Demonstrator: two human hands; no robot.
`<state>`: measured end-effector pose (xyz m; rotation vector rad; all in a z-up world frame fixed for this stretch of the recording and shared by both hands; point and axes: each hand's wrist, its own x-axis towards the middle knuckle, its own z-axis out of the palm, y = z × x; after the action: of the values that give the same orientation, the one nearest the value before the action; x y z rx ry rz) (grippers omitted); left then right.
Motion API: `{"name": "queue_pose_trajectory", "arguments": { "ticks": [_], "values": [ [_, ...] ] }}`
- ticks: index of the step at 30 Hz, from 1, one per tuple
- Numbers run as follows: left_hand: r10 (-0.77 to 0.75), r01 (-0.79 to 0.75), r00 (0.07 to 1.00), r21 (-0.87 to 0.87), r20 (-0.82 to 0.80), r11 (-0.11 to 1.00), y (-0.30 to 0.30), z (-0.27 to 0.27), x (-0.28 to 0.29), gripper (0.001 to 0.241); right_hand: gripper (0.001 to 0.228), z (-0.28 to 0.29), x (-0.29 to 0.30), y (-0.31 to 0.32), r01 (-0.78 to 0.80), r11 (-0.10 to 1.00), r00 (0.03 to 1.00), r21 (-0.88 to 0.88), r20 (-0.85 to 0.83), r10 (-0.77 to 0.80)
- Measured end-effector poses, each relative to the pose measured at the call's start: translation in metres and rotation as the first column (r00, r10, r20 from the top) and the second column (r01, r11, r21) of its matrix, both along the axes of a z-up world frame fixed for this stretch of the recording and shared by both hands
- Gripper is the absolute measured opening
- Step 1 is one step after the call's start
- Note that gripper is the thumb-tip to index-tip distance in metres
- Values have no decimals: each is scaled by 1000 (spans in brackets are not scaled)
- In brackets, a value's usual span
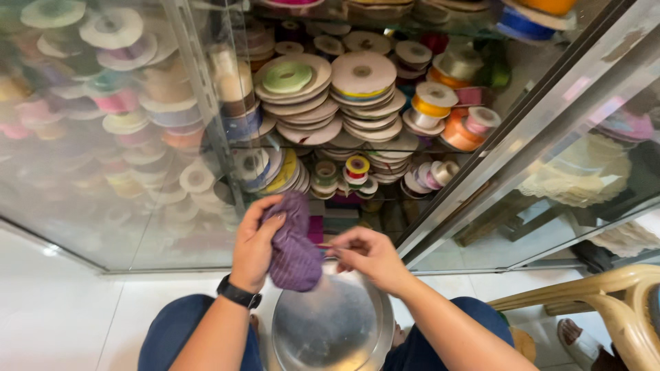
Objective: The person sits on the floor in front of a glass cabinet filled with spools of ribbon. They use a purple cloth to wipe the spools and the interior shelves of the cabinet, handling the spools one by one and placing them back.
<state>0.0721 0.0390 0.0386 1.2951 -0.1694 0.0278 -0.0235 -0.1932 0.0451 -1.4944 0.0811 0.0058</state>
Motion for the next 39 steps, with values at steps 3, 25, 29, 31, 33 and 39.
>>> {"name": "queue_pose_trajectory", "arguments": {
  "ticks": [3,25,29,31,33,39],
  "values": [
    [-103,104,994,-46,28,993,-16,-11,-4,45,31,-52,5,-36,202,979,979,6,28,-202],
    [-251,349,937,645,-242,680,-32,-4,-39,58,26,14,-4,-2,-184,669,920,-720,-365,-140],
    [-193,325,944,649,-269,688,-27,-7,-33,44,27,19,-7,-2,-163,656,942,-737,-313,-118],
    [-184,312,948,629,-261,712,-25,-4,-29,38,30,6,-6,-8,-146,669,956,-728,-279,-95],
    [-205,301,951,542,-232,785,-23,5,-28,41,18,-20,-3,-20,-187,773,981,-606,-70,182],
    [-379,372,921,500,-93,782,-29,-23,-41,61,26,-5,-18,-6,-361,754,929,-549,-142,342]
  ]
}}
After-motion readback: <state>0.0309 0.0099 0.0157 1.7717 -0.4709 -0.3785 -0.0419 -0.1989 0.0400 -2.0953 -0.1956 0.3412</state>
